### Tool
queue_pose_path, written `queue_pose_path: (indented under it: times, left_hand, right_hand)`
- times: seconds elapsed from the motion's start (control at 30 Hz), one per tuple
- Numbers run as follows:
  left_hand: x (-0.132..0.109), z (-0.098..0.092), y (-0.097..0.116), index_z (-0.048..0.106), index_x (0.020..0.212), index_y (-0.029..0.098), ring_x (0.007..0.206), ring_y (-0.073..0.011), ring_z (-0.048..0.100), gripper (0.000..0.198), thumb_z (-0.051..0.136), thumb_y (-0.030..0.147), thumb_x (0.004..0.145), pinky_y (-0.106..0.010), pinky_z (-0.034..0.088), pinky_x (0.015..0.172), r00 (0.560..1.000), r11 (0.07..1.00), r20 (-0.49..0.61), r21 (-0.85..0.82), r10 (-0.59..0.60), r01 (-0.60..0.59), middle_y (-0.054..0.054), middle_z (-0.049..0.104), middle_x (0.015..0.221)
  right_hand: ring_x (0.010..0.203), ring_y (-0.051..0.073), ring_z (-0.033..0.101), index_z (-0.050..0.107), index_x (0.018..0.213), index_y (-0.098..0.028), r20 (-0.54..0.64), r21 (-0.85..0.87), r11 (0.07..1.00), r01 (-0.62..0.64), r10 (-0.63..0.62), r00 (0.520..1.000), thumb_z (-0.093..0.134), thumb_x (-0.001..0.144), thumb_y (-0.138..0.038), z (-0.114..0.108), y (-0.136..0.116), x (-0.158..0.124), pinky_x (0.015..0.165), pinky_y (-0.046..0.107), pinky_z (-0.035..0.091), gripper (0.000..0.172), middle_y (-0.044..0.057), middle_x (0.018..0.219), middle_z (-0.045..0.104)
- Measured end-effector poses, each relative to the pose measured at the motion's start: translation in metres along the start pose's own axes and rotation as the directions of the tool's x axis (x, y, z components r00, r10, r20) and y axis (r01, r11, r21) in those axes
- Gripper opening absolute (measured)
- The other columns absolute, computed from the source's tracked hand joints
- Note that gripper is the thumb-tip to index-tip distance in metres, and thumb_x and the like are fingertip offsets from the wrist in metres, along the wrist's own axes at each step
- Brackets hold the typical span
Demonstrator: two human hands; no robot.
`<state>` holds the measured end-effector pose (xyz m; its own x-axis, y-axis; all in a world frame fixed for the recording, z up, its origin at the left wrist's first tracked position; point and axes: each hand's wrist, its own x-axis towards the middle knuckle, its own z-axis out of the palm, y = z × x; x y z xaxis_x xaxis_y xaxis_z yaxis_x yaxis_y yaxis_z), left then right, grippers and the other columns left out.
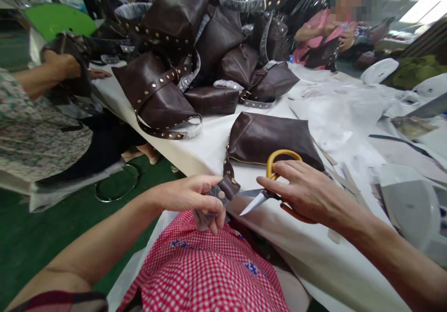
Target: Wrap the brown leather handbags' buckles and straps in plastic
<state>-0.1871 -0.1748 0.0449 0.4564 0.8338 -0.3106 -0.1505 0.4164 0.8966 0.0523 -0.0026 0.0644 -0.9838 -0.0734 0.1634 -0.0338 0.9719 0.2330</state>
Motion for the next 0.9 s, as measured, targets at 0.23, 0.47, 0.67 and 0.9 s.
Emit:
queue_pose_path:
  times: [0.23, 0.47, 0.67, 0.9]
  left_hand:
    - [0.010, -0.003, 0.004, 0.057, 0.104, 0.015, 0.059, -0.0136, 0.068, 0.032, 0.053, 0.045, 0.094, -0.024, 0.054, 0.057, 0.999, 0.999, 0.013, 0.002, 0.036, -0.036, -0.009, 0.071, 0.088]
    - [0.022, 0.002, 0.009, 0.058, 0.110, 0.015, 0.059, -0.0127, 0.067, 0.032, 0.050, 0.042, 0.096, -0.025, 0.055, 0.060, 0.998, 0.999, 0.055, 0.036, -0.018, 0.016, -0.009, 0.070, 0.094]
    - [0.031, 0.005, 0.008, 0.056, 0.114, 0.016, 0.062, -0.0141, 0.069, 0.032, 0.053, 0.042, 0.094, -0.028, 0.056, 0.064, 0.995, 0.998, 0.081, 0.025, -0.052, 0.050, -0.007, 0.071, 0.095]
    - [0.041, 0.004, 0.011, 0.058, 0.107, 0.015, 0.065, -0.0178, 0.071, 0.032, 0.052, 0.043, 0.094, -0.028, 0.057, 0.062, 0.978, 0.996, 0.191, 0.012, -0.087, 0.086, -0.007, 0.073, 0.079]
  right_hand:
    - [0.077, 0.022, 0.047, 0.060, 0.104, -0.021, 0.016, 0.008, 1.000, -0.011, 0.011, 1.000, 0.053, 0.068, -0.009, -0.016, 0.001, -0.014, 0.071, 0.034, 0.037, 0.039, 0.009, 0.088, 0.055]
    - [0.073, 0.021, 0.045, 0.061, 0.103, -0.022, 0.059, -0.031, 0.999, -0.028, 0.030, 0.998, 0.052, 0.070, -0.009, -0.021, 0.001, -0.019, 0.069, 0.033, 0.034, 0.037, 0.008, 0.085, 0.055]
    - [0.073, 0.020, 0.045, 0.060, 0.102, -0.023, 0.067, -0.071, 0.997, 0.038, -0.033, 0.997, 0.054, 0.076, -0.013, -0.022, 0.003, -0.017, 0.069, 0.033, 0.034, 0.029, 0.008, 0.086, 0.057]
    - [0.075, 0.020, 0.046, 0.057, 0.105, -0.021, 0.076, -0.047, 0.983, 0.179, -0.175, 0.982, 0.052, 0.080, -0.012, -0.019, 0.008, -0.008, 0.069, 0.034, 0.036, 0.027, 0.009, 0.089, 0.058]
